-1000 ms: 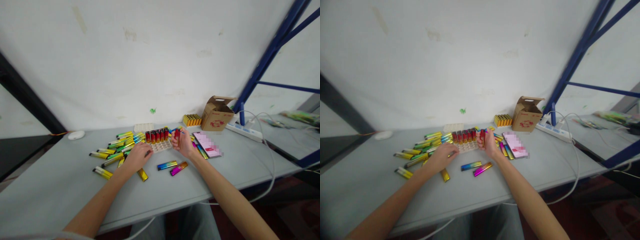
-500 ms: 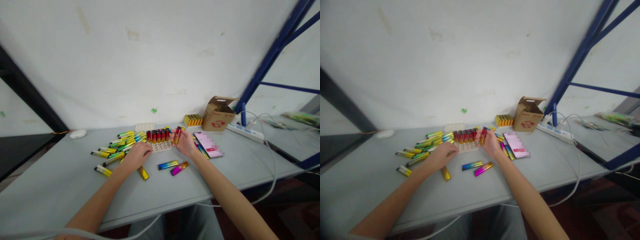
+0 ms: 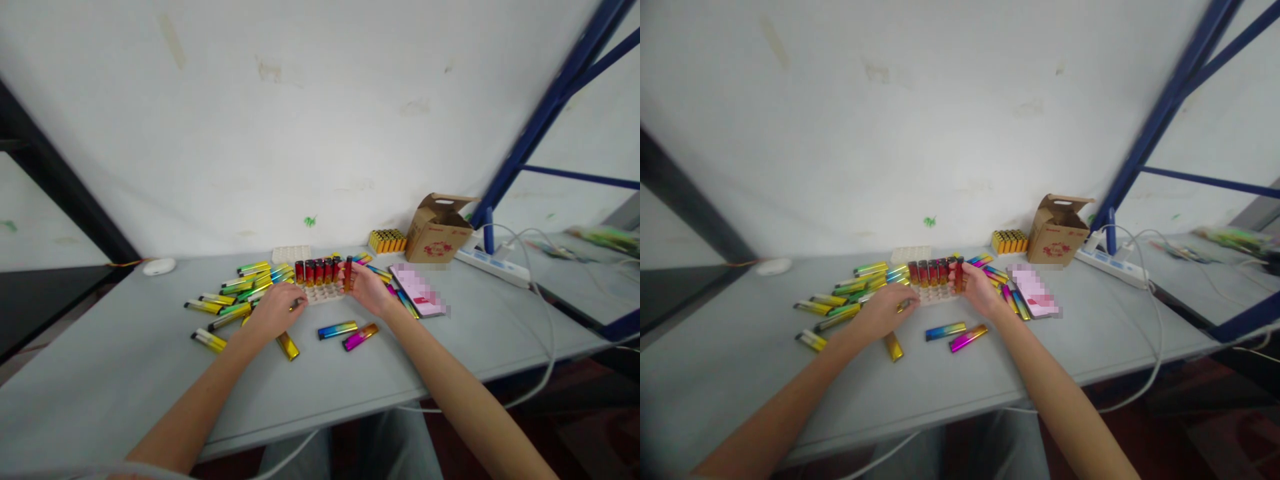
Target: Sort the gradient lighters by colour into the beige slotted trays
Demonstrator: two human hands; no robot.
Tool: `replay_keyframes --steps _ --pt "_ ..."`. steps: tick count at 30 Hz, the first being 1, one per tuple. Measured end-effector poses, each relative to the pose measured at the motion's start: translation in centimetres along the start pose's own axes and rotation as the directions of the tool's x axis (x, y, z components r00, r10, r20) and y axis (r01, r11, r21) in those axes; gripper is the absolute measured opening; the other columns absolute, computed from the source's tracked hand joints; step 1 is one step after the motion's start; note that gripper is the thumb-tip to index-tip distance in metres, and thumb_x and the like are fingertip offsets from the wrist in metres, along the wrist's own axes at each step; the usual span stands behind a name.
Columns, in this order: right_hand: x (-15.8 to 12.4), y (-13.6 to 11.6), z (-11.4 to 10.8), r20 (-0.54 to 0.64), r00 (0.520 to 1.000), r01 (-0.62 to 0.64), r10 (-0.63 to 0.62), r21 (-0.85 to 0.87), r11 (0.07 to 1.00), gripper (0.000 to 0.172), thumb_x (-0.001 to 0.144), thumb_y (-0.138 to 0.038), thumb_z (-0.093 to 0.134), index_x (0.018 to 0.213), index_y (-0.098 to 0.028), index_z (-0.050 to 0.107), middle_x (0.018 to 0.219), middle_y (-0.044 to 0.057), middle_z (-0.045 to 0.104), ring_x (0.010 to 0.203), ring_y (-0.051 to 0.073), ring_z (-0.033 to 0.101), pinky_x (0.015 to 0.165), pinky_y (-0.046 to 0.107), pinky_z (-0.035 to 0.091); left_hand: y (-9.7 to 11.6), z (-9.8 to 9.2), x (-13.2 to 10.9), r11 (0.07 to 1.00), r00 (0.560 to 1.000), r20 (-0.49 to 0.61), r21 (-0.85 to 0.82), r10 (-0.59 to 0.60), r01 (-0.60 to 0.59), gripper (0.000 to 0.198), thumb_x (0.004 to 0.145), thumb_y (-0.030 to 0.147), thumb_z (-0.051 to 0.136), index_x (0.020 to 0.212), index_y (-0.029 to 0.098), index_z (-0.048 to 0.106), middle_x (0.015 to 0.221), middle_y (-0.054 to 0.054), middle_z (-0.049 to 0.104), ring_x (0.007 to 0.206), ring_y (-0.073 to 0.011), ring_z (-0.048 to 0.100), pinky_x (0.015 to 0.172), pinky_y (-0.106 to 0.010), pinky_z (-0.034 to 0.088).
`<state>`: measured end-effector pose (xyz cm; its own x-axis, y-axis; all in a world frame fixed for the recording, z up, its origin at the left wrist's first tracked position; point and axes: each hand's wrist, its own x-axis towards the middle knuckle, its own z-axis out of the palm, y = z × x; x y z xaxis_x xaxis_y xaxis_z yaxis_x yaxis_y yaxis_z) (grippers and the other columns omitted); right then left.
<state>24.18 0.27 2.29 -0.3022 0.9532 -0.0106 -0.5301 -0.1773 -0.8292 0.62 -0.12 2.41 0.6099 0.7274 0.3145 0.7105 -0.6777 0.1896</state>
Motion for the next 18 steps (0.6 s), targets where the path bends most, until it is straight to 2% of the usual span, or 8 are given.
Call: replay_keyframes --steps 5,11,18 --pt "-0.1 0.2 0.2 0.015 0.995 0.102 -0.101 -0.099 0.990 0.025 0.076 -0.038 0.072 0.089 -0.018 0.065 0.077 0.002 0.067 0.071 0.015 0.062 0.074 0.028 0.046 -0.3 0.1 -0.1 1.000 1.000 0.009 -0.008 0.013 -0.013 0.015 0.087 0.017 0.056 0.086 0.017 0.071 0.091 -0.005 0.074 0.089 -0.0229 0.066 0.085 -0.037 0.050" --pt "0.0 0.6 0.1 0.065 0.983 0.184 -0.173 -0.244 0.952 0.028 0.074 -0.042 0.075 0.088 -0.019 0.068 0.081 0.003 0.069 0.077 0.015 0.063 0.075 0.028 0.044 -0.6 0.9 0.2 0.999 0.999 -0.031 -0.031 0.039 -0.040 0.016 0.088 0.016 0.057 0.087 0.018 0.072 0.093 -0.006 0.074 0.089 -0.0224 0.066 0.086 -0.037 0.050" --pt "0.2 1.0 -0.2 -0.020 0.971 0.208 -0.237 -0.410 0.888 0.031 0.068 -0.040 0.079 0.090 -0.018 0.072 0.086 0.002 0.070 0.078 0.015 0.060 0.076 0.029 0.044 -0.6 1.9 0.4 0.998 0.996 -0.078 -0.036 0.046 -0.049 0.016 0.089 0.017 0.056 0.091 0.017 0.072 0.095 -0.007 0.073 0.094 -0.0242 0.064 0.089 -0.040 0.049"
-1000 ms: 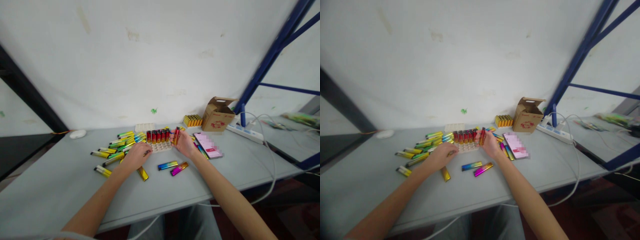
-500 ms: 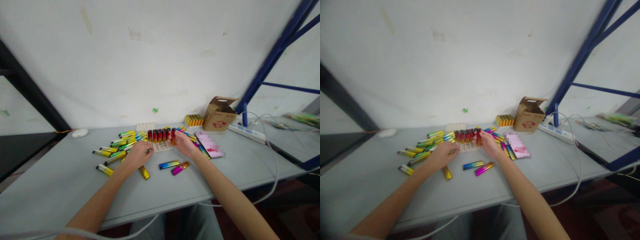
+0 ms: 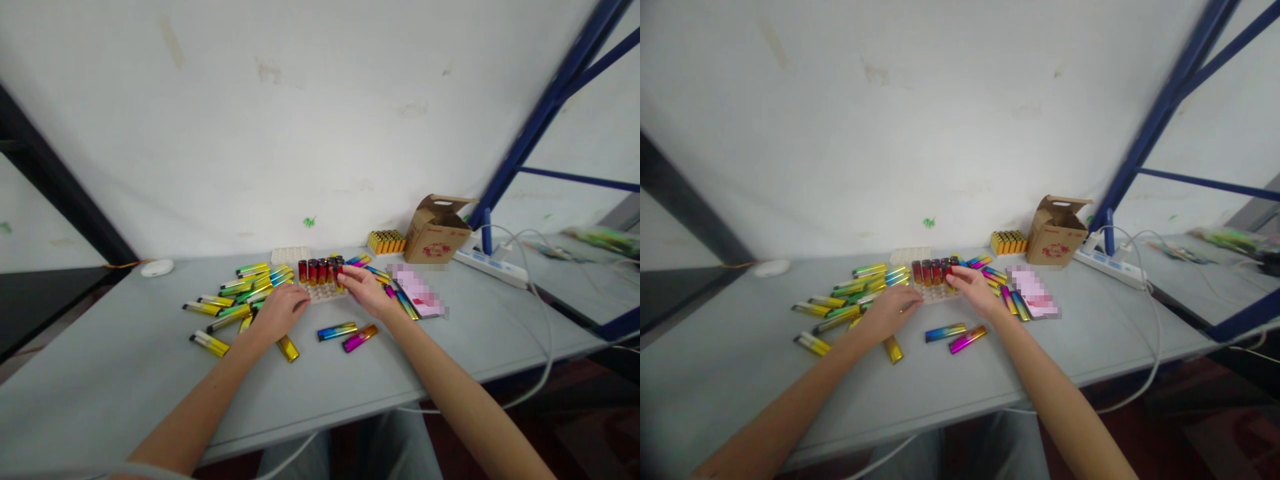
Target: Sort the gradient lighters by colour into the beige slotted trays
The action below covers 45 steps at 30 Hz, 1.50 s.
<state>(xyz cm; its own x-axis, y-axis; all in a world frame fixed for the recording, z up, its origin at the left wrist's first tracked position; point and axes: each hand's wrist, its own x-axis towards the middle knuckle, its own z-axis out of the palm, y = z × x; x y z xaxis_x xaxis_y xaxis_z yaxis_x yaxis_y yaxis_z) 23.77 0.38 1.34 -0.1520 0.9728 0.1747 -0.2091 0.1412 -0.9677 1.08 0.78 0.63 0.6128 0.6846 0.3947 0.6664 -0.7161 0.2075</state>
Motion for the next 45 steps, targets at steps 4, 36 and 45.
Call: replay_keyframes --steps 4,36,45 --pt "-0.1 0.0 -0.1 0.011 0.998 0.058 -0.057 -0.093 0.994 0.029 0.071 -0.039 0.077 0.092 -0.019 0.073 0.088 0.002 0.071 0.081 0.016 0.061 0.079 0.030 0.045 0.1 -0.3 -0.1 1.000 1.000 -0.010 -0.011 -0.008 0.008 0.017 0.090 0.020 0.055 0.090 0.016 0.072 0.094 -0.007 0.073 0.093 -0.0238 0.065 0.089 -0.039 0.049" --pt "-1.1 -1.9 -0.5 0.090 0.958 0.274 -0.273 -0.576 0.770 0.035 0.089 -0.044 0.054 0.113 -0.020 0.063 0.067 -0.001 0.061 0.061 0.015 0.052 0.062 0.028 0.042 -0.4 -0.7 -0.2 1.000 0.994 -0.103 -0.006 -0.030 0.029 0.018 0.089 0.025 0.054 0.085 0.019 0.069 0.092 -0.006 0.072 0.092 -0.0234 0.062 0.088 -0.041 0.047" --pt "0.7 -1.3 1.7 0.160 0.911 0.394 -0.381 -0.611 0.687 0.020 0.084 -0.032 0.063 0.099 -0.019 0.064 0.093 0.007 0.070 0.080 0.019 0.065 0.074 0.032 0.049 0.1 -0.3 -0.4 0.997 0.995 -0.088 0.060 -0.052 0.058 0.012 0.085 0.020 0.060 0.088 0.020 0.072 0.095 -0.007 0.071 0.098 -0.0256 0.058 0.092 -0.045 0.044"
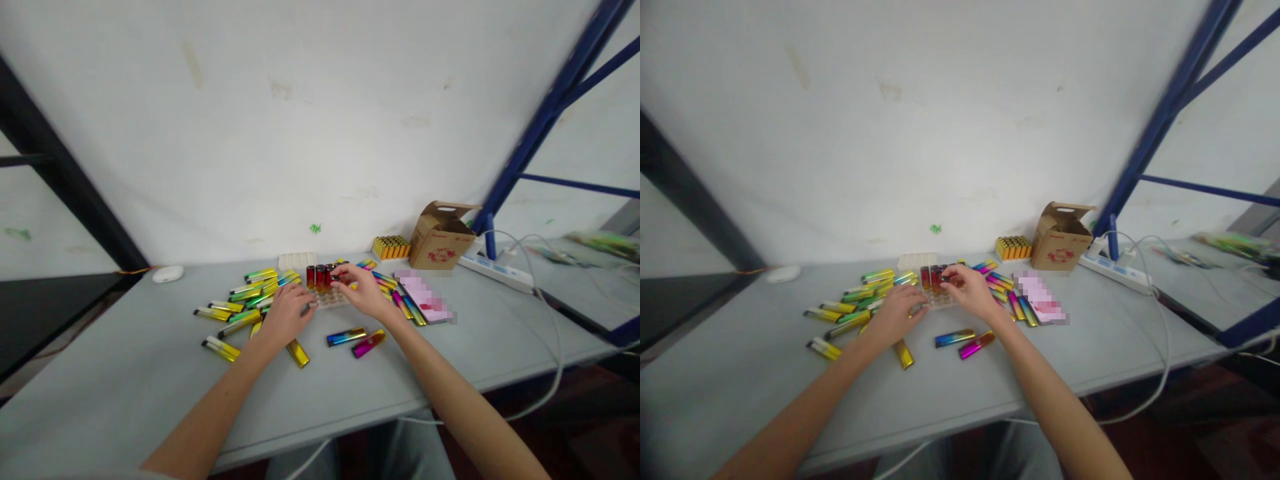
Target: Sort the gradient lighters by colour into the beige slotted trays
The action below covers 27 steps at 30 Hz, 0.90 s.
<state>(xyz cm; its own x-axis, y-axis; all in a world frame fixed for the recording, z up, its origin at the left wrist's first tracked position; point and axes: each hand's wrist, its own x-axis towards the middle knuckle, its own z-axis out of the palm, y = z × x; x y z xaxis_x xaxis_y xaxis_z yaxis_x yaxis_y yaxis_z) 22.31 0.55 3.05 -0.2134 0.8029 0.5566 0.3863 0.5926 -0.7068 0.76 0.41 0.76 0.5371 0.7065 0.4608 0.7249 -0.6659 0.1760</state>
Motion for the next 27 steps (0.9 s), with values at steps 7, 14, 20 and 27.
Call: replay_keyframes --steps 7,14,20,27 --pt "2.7 -0.3 2.7 0.034 0.966 0.254 -0.255 -0.274 0.928 0.012 0.082 -0.028 0.068 0.093 -0.023 0.071 0.100 0.006 0.070 0.111 0.025 0.054 0.101 0.043 0.040 -0.1 0.0 0.0 1.000 1.000 0.019 -0.001 0.008 -0.008 0.012 0.082 0.017 0.065 0.079 0.022 0.075 0.095 -0.006 0.069 0.100 -0.0255 0.056 0.091 -0.045 0.043" --pt "2.9 0.8 3.4 -0.017 0.966 0.231 -0.260 -0.399 0.887 0.016 0.084 -0.031 0.067 0.097 -0.024 0.074 0.112 0.009 0.063 0.119 0.026 0.047 0.104 0.044 0.038 -0.2 0.0 0.0 1.000 0.999 0.054 -0.019 0.011 -0.010 0.013 0.081 0.016 0.065 0.077 0.022 0.075 0.094 -0.006 0.069 0.099 -0.0247 0.057 0.091 -0.045 0.044" --pt "2.8 1.2 2.9 0.012 0.969 0.229 -0.248 -0.432 0.872 0.019 0.085 -0.030 0.064 0.100 -0.028 0.075 0.116 0.008 0.062 0.121 0.028 0.046 0.104 0.049 0.038 0.1 -0.3 0.1 1.000 0.999 0.048 -0.011 -0.002 0.003 0.013 0.082 0.018 0.064 0.076 0.024 0.075 0.090 -0.005 0.070 0.097 -0.0251 0.057 0.089 -0.045 0.043" --pt "2.0 0.7 3.2 0.121 0.958 0.281 -0.259 -0.561 0.779 0.034 0.092 -0.026 0.049 0.122 -0.026 0.066 0.141 0.010 0.048 0.139 0.030 0.028 0.110 0.052 0.033 -0.3 -0.2 0.1 1.000 0.998 0.064 0.003 -0.011 0.011 0.013 0.084 0.020 0.063 0.079 0.022 0.075 0.093 -0.005 0.070 0.096 -0.0252 0.058 0.089 -0.046 0.044"
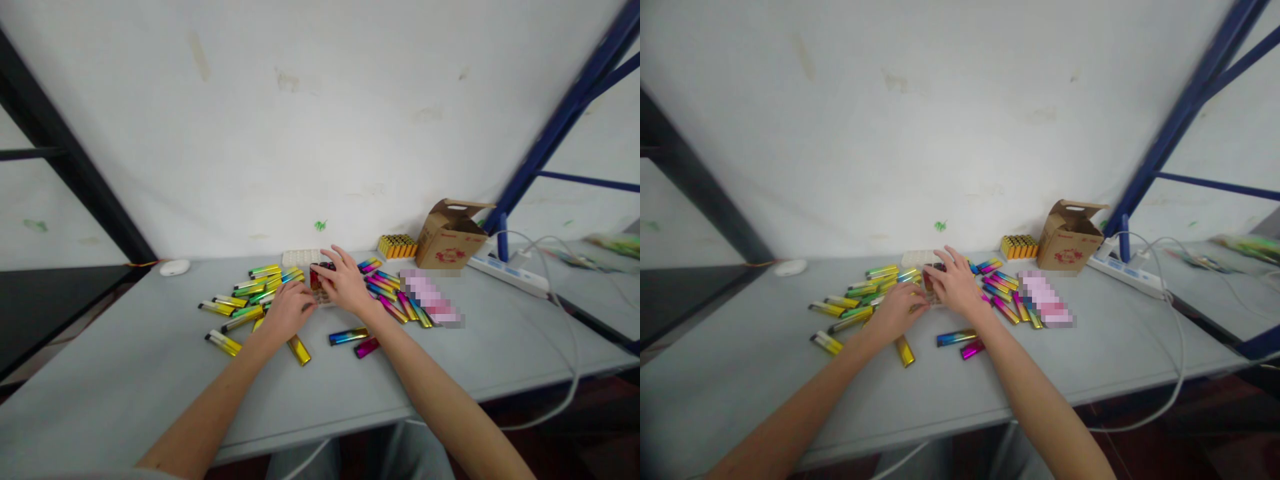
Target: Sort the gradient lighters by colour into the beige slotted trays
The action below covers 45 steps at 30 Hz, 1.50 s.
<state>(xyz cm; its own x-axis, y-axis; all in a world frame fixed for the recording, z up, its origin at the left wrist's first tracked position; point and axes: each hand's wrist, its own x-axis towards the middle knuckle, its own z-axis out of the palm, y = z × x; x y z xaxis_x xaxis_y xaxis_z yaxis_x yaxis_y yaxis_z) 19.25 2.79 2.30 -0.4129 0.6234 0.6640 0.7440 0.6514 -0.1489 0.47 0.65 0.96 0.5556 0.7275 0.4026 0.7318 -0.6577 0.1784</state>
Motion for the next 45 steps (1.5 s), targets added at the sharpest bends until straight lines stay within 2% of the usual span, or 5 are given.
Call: replay_keyframes --steps 7,15,21,37,45 --pt "-1.5 3.5 -2.4 -0.071 0.982 -0.165 0.173 0.104 0.981 0.044 0.092 -0.034 0.048 0.133 -0.019 0.054 0.134 0.014 0.055 0.134 0.029 0.038 0.112 0.051 0.031 -0.8 0.3 0.1 0.999 1.000 -0.024 -0.031 0.006 -0.007 0.014 0.083 0.018 0.061 0.078 0.021 0.073 0.092 -0.006 0.070 0.095 -0.0236 0.062 0.090 -0.041 0.049" --pt "-4.3 6.5 -3.3 0.336 0.907 -0.270 0.255 -0.001 0.963 0.097 0.066 -0.059 0.074 0.140 -0.003 0.043 0.141 0.027 0.046 0.140 0.039 0.031 0.114 0.053 0.025 -0.4 -0.1 0.2 0.998 0.999 0.024 -0.051 -0.024 0.025 0.017 0.084 0.016 0.056 0.075 0.020 0.070 0.105 -0.010 0.070 0.107 -0.0271 0.061 0.096 -0.044 0.049" --pt "-4.4 5.4 -2.8 0.370 0.905 -0.240 0.211 0.034 0.970 0.074 0.071 -0.051 0.074 0.128 -0.009 0.054 0.134 0.024 0.054 0.138 0.036 0.037 0.111 0.052 0.030 -0.3 0.0 0.1 0.999 1.000 -0.018 -0.033 0.010 -0.010 0.015 0.084 0.015 0.054 0.076 0.019 0.066 0.099 -0.009 0.071 0.105 -0.0269 0.060 0.098 -0.046 0.046" --pt "-4.6 5.8 -2.6 0.402 0.873 -0.315 0.277 0.030 0.949 0.070 0.090 -0.055 0.047 0.143 -0.011 0.042 0.147 0.016 0.044 0.142 0.034 0.029 0.114 0.048 0.028 -0.7 0.2 0.0 1.000 0.999 -0.027 0.014 -0.025 0.026 0.014 0.086 0.018 0.054 0.082 0.019 0.067 0.105 -0.008 0.071 0.107 -0.0282 0.060 0.101 -0.050 0.041" --pt "-4.2 6.4 -3.9 0.352 0.897 -0.286 0.267 0.003 0.958 0.042 0.097 -0.037 0.039 0.119 -0.012 0.065 0.122 0.016 0.064 0.116 0.028 0.057 0.102 0.040 0.041 -0.8 0.3 0.0 1.000 0.999 -0.048 0.027 0.005 -0.004 0.017 0.087 0.020 0.053 0.083 0.018 0.069 0.102 -0.009 0.072 0.107 -0.0277 0.059 0.099 -0.048 0.044"
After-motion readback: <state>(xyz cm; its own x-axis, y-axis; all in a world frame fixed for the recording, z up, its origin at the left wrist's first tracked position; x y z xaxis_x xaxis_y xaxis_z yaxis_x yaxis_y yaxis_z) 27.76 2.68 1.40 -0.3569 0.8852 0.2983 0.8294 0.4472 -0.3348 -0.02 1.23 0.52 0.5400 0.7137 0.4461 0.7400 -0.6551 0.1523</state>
